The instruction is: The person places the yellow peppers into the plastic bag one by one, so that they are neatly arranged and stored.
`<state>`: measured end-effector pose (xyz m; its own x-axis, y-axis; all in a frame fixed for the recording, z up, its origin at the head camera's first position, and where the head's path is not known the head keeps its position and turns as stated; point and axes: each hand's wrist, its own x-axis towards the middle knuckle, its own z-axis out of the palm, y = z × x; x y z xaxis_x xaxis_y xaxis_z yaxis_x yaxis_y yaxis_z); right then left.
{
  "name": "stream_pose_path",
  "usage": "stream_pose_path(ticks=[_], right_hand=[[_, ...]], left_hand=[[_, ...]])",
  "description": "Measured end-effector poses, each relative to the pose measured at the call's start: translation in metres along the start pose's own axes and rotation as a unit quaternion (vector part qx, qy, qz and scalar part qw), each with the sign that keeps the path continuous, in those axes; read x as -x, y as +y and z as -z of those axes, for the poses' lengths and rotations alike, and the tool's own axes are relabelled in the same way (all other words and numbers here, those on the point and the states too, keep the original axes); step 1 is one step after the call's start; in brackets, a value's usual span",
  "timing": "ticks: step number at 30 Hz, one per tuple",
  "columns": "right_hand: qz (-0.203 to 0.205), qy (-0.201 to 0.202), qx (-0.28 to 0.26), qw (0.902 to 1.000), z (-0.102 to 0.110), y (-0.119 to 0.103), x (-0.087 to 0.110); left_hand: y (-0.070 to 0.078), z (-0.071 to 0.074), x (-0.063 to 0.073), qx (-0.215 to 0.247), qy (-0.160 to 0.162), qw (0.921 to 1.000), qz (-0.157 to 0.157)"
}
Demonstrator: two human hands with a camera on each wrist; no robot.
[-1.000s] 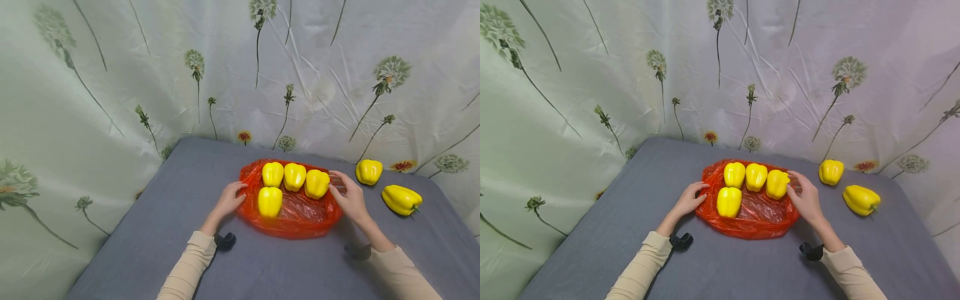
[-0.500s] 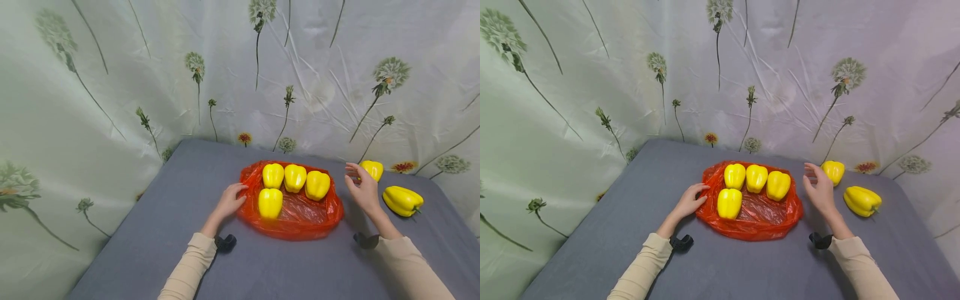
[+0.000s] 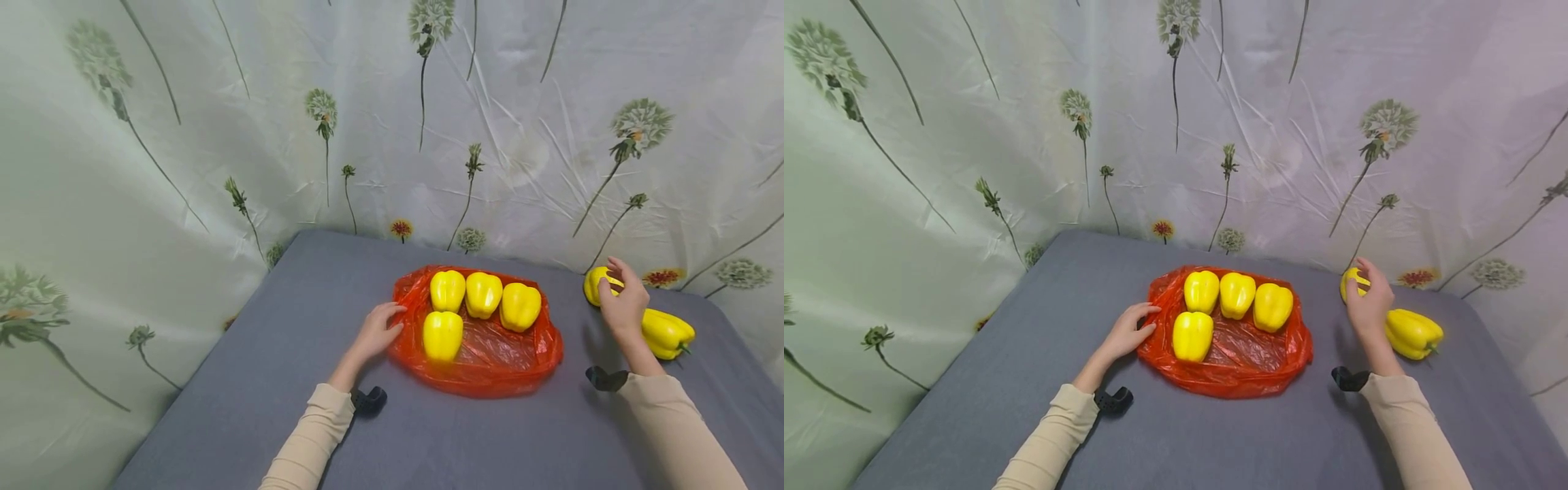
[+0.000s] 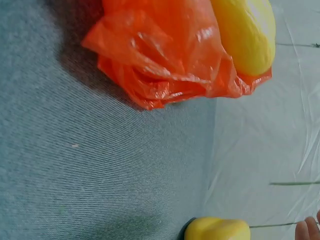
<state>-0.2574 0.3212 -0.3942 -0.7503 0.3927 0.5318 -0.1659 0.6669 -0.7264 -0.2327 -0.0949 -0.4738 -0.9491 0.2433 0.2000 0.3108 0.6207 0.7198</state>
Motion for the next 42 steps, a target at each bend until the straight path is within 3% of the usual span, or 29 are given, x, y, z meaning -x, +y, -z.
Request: stream_pose_path(ticks=[6, 9, 17, 24, 29, 34, 37, 42], right_hand=[[-0.020, 0.032, 0.009, 0.9992, 0.002, 0.008, -0.008], [-0.050, 0.027, 0.020, 0.9982, 0.002, 0.012, -0.012], [-0.138, -0.061, 0.029, 0.9881, 0.004, 0.023, -0.021], [-0.144, -0.096, 0.057, 0.9832, 0.005, 0.031, -0.026], [-0.147, -0.172, 0.088, 0.9700, 0.006, 0.040, -0.032], [-0.112, -0.245, 0.117, 0.9560, 0.006, 0.046, -0.034], [-0.119, -0.261, 0.111, 0.9514, 0.006, 0.049, -0.034], [-0.151, -0.256, 0.097, 0.9500, 0.005, 0.056, -0.036]], left_hand=[[0.001, 0.000, 0.001, 0.003, 0.000, 1.0000, 0.004], [0.001, 0.000, 0.001, 0.001, -0.002, 1.0000, 0.004], [-0.001, 0.000, -0.001, 0.002, -0.001, 1.0000, 0.008], [-0.004, -0.002, -0.002, 0.001, -0.006, 0.9999, 0.014], [-0.002, -0.001, -0.001, 0.001, -0.002, 1.0000, 0.009], [-0.003, -0.001, -0.001, 0.000, -0.005, 0.9999, 0.009], [-0.004, -0.002, -0.001, -0.003, -0.008, 0.9999, 0.013], [-0.003, -0.002, 0.000, -0.004, -0.011, 0.9998, 0.014]])
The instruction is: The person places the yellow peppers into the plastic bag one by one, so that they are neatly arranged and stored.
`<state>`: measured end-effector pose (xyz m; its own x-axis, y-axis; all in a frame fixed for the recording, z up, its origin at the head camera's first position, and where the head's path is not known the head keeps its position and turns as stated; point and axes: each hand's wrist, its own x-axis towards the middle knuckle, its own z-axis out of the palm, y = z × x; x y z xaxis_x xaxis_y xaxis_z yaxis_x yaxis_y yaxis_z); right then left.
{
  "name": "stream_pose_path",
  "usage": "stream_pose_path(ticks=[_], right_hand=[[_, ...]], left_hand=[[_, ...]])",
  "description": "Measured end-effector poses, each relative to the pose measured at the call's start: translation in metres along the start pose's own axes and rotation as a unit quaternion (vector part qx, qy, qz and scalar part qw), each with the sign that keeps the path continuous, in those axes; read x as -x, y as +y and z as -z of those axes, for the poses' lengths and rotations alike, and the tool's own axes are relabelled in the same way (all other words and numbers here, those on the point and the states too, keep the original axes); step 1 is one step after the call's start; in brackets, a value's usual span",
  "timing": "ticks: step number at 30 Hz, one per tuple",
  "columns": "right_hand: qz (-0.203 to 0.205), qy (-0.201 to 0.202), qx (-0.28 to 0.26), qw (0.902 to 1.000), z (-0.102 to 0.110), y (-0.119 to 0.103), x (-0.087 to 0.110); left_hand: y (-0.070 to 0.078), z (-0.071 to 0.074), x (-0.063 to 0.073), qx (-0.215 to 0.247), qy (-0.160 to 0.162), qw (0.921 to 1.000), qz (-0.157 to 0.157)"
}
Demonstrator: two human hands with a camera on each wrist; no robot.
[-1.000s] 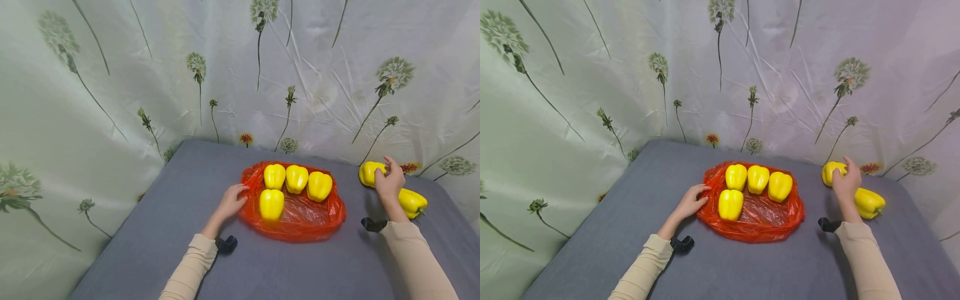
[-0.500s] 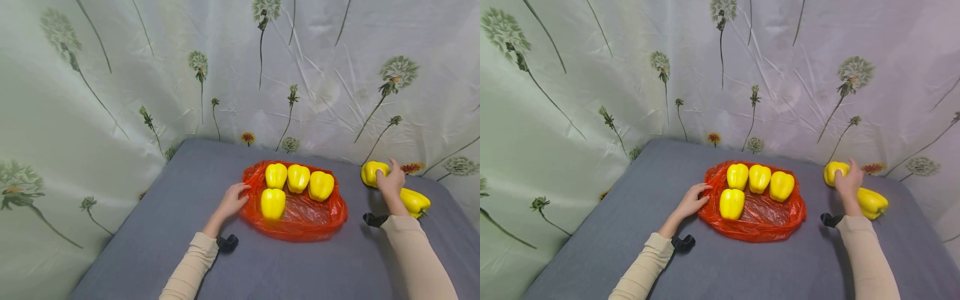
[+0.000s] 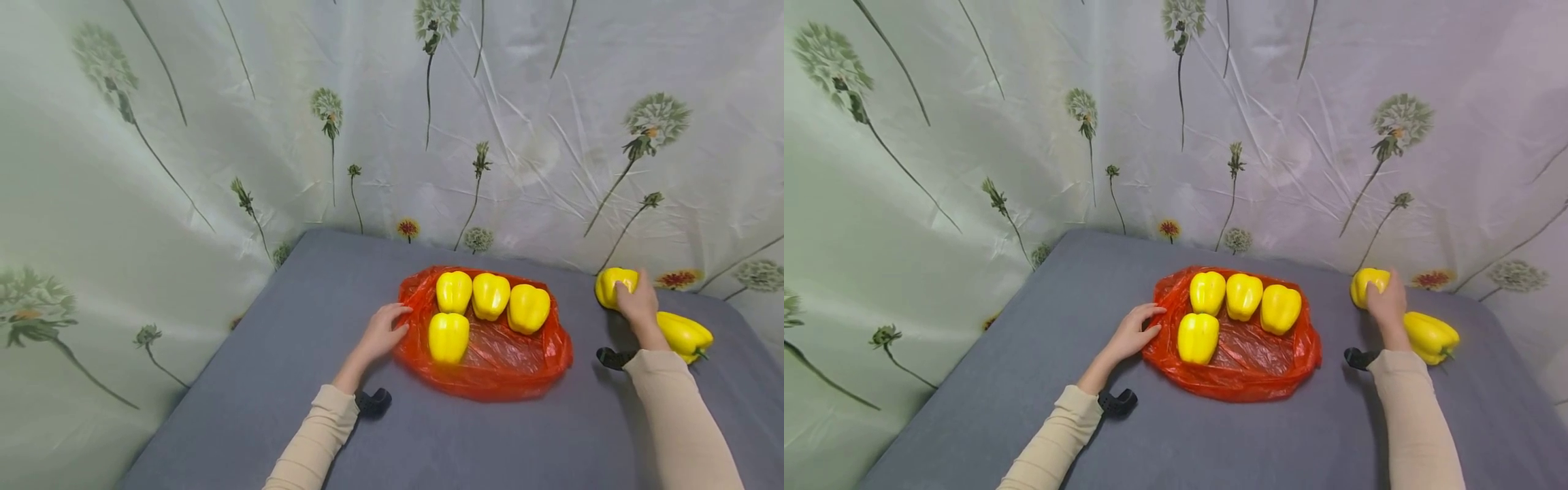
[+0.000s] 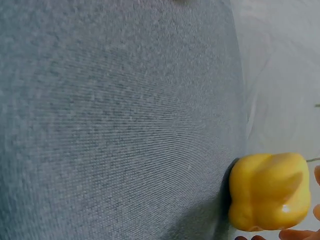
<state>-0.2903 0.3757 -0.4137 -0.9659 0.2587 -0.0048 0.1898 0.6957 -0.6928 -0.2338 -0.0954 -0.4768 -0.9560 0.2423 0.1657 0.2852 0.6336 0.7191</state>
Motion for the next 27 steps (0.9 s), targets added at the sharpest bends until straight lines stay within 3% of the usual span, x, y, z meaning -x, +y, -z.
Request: stream_pose_path(ticks=[9, 20, 27], right_hand=[[-0.031, -0.010, -0.016, 0.9993, -0.002, 0.008, -0.002], [0.061, -0.003, -0.002, 0.9981, -0.007, 0.015, -0.007], [0.064, 0.014, 0.005, 0.9978, -0.010, 0.015, -0.001]], left_hand=[[0.002, 0.000, 0.002, 0.005, 0.001, 1.0000, -0.002], [0.000, 0.000, -0.001, 0.009, 0.007, 0.9999, -0.005], [0.000, -0.001, -0.001, 0.004, 0.005, 1.0000, 0.000]])
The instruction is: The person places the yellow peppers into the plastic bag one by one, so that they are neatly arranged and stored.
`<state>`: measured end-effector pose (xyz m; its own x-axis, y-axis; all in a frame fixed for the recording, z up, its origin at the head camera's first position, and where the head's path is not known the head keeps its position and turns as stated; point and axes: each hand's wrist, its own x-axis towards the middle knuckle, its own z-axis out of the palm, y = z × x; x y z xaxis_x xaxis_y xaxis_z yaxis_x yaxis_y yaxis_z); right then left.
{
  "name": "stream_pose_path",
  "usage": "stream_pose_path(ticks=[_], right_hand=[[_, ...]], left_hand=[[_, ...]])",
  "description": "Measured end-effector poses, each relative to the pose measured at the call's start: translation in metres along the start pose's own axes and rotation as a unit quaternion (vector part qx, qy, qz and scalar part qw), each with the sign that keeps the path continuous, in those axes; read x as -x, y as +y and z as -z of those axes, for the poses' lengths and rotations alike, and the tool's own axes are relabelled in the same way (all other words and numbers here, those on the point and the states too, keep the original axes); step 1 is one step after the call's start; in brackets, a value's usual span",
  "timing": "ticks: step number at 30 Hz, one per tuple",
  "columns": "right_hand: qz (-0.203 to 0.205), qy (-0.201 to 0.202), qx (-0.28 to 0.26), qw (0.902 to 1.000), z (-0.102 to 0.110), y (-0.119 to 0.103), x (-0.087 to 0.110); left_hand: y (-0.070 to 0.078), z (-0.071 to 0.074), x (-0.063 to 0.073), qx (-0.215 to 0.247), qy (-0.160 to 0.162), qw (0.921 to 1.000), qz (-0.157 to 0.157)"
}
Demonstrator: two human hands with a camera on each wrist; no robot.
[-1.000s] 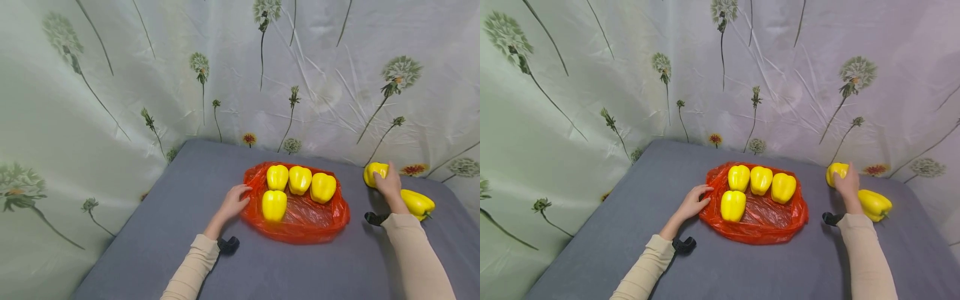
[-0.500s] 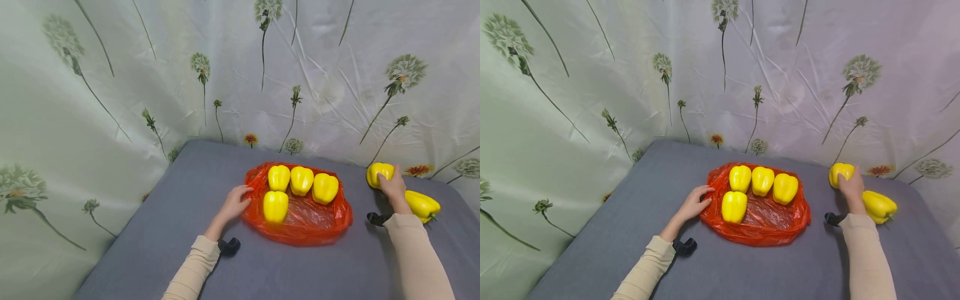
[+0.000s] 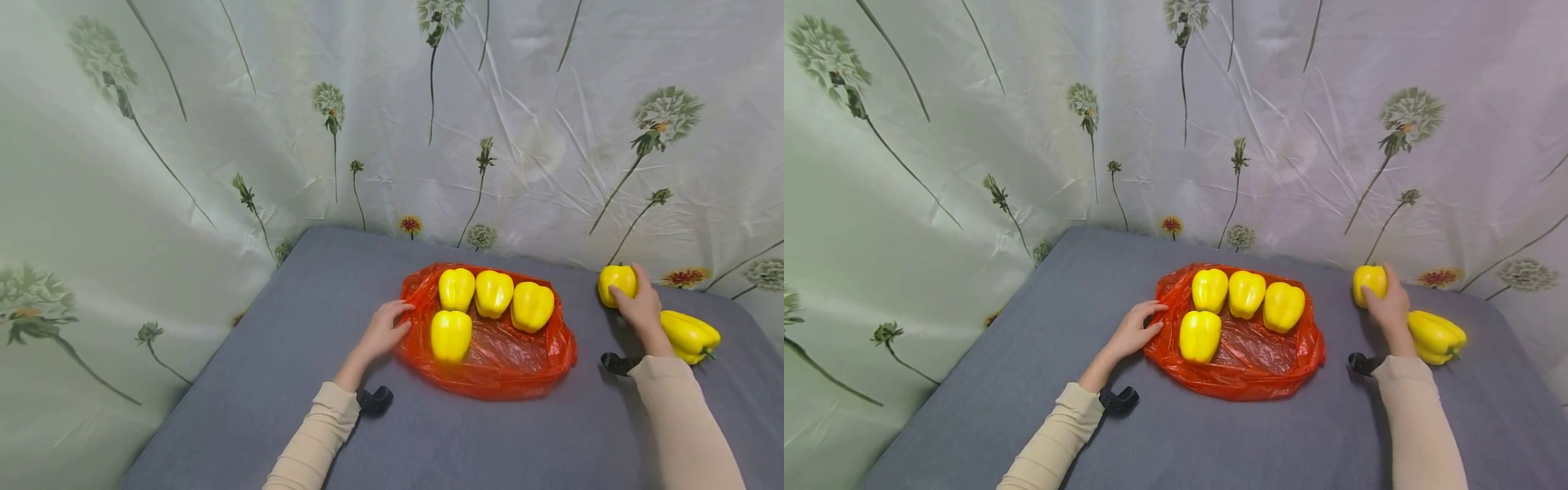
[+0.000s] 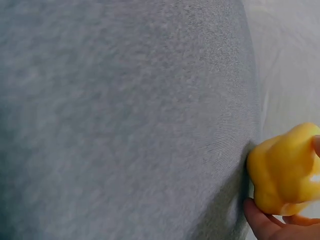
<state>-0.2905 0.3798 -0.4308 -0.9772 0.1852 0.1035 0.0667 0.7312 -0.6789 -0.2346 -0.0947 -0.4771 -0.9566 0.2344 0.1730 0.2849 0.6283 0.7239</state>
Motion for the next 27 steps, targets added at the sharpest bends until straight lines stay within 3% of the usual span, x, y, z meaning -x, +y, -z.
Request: stream_pose_path(ticks=[15, 27], right_hand=[[-0.014, 0.046, -0.022, 0.9986, -0.002, -0.002, 0.022], [-0.051, 0.032, -0.102, 0.9930, -0.001, -0.016, 0.045]], left_hand=[[0.000, 0.001, 0.001, 0.007, 0.002, 0.9999, -0.008], [0.001, 0.000, 0.001, 0.003, 0.005, 0.9999, -0.011]])
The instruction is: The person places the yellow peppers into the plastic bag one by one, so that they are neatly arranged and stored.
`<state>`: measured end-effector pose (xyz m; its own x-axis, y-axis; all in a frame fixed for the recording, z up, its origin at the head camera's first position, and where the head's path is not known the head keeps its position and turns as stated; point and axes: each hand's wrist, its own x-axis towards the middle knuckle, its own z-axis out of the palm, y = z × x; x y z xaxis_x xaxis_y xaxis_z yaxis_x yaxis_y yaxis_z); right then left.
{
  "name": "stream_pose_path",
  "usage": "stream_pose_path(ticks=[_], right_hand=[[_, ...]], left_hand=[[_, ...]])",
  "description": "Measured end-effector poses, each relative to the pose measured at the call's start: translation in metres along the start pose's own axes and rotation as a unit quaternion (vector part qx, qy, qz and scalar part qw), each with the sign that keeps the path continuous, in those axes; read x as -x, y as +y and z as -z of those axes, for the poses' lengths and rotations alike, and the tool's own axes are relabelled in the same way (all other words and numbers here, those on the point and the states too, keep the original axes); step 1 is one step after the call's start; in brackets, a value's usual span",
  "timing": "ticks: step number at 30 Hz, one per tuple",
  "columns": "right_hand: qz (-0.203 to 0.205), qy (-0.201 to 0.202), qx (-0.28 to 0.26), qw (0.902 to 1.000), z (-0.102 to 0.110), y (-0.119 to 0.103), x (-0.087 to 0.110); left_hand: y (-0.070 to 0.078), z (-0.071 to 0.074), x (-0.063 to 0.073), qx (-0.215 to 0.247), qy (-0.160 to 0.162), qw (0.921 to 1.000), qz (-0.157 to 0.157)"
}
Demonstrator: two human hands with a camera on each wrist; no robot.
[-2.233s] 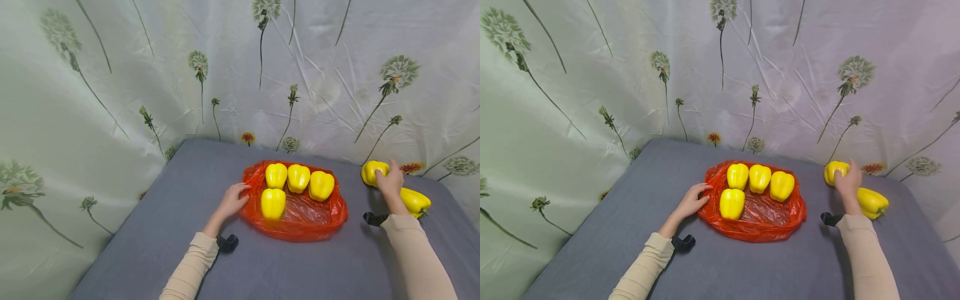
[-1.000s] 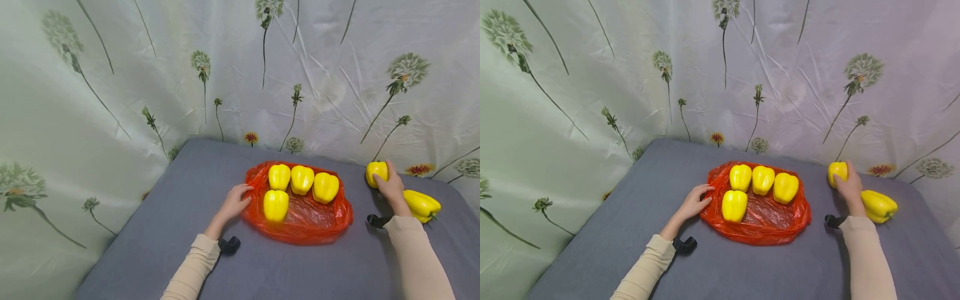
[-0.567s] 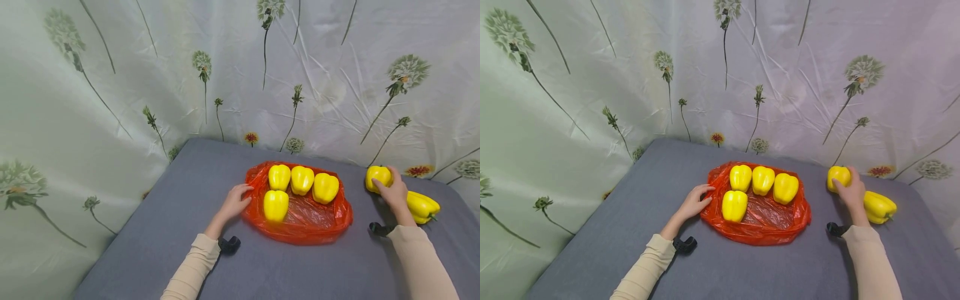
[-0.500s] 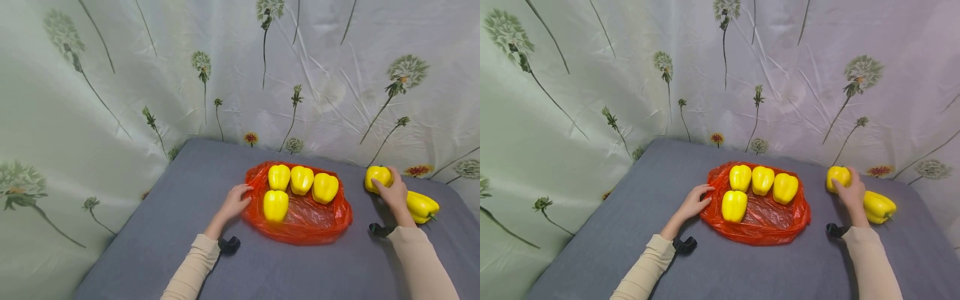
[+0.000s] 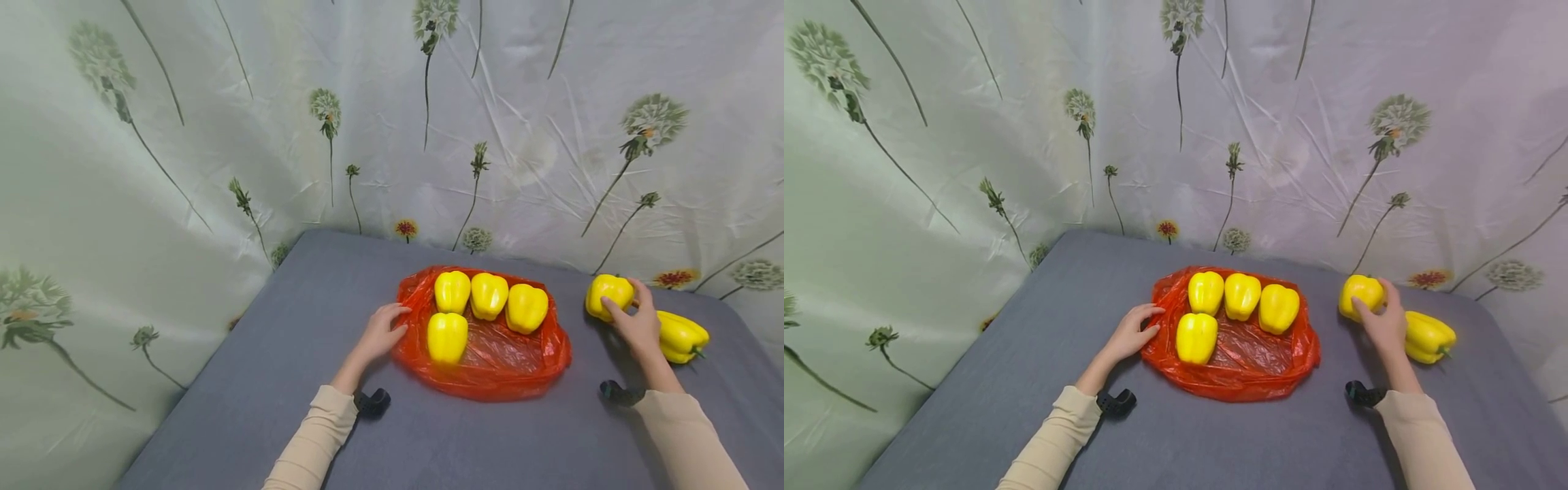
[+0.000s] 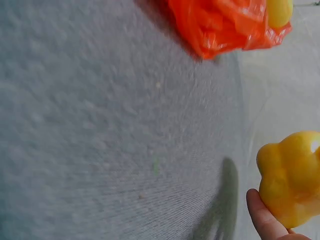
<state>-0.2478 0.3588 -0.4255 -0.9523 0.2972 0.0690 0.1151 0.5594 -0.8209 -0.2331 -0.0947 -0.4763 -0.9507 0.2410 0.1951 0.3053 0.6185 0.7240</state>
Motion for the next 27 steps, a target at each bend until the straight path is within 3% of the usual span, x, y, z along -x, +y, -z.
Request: stream_pose_path(ticks=[10, 19, 27], right_hand=[[0.026, -0.025, -0.045, 0.9983, 0.000, -0.010, 0.020], [0.030, -0.023, -0.047, 0.9982, -0.003, -0.016, 0.036], [0.054, -0.032, -0.070, 0.9956, -0.004, -0.024, 0.048]], left_hand=[[0.000, 0.000, 0.001, -0.004, -0.006, 1.0000, 0.002], [0.000, -0.001, 0.002, -0.001, -0.003, 1.0000, -0.004], [0.000, 0.000, 0.003, -0.003, 0.009, 0.9997, -0.023]])
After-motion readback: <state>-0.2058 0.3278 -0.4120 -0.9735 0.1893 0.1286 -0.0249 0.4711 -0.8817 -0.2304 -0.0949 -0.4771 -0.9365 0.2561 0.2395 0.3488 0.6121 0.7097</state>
